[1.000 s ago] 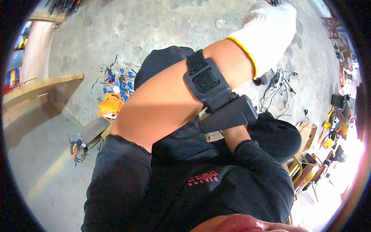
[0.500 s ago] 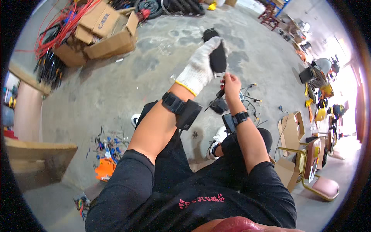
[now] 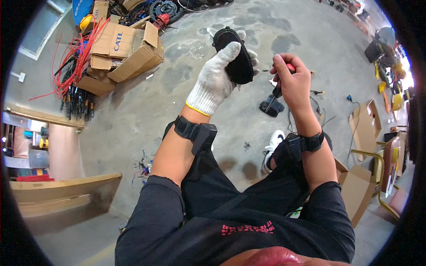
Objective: Disassembling and inspecting an electronic component using a screwdriver.
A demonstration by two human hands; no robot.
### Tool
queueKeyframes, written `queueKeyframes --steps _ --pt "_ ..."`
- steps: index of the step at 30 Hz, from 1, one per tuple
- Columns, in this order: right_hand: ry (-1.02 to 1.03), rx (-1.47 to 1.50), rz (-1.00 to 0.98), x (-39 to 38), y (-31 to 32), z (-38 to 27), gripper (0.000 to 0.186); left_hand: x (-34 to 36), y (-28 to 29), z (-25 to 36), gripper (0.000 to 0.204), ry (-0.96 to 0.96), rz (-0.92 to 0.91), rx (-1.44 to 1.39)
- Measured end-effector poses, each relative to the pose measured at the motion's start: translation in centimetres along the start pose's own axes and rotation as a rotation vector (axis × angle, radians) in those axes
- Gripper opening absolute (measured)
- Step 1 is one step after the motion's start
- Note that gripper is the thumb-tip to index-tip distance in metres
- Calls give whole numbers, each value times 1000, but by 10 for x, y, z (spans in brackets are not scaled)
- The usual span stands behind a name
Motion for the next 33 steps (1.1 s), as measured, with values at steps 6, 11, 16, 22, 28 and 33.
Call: queueKeyframes --steps 6,11,16,22,28,33 --pt "330 -183 -62 -5 -15 -16 16 1 -20 -6 58 -42 14 79" --pt "395 -273 -15 5 -11 -17 16 8 -16 -11 83 28 -50 72" --pt "342 -196 -11 6 -9 -10 15 9 -12 -17 86 -18 -113 -78" --pt "405 -196 1 -5 -3 -11 16 2 -25 -20 78 -82 -18 253" --pt "427 -127 -4 -13 -2 -14 15 -3 -34 -16 79 -88 -62 381" --pt "423 -157 13 -13 -4 -14 15 -5 -27 -17 84 -50 -55 411"
Point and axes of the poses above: each hand's wrist, its own x-axis towards the middle knuckle, its own y-axis out of the back of the hand, z = x × y, the point moved 4 cm from there along x, towards the middle knuckle, and after that the axes turned 10 degrees about -z, right-handed, at the moved point
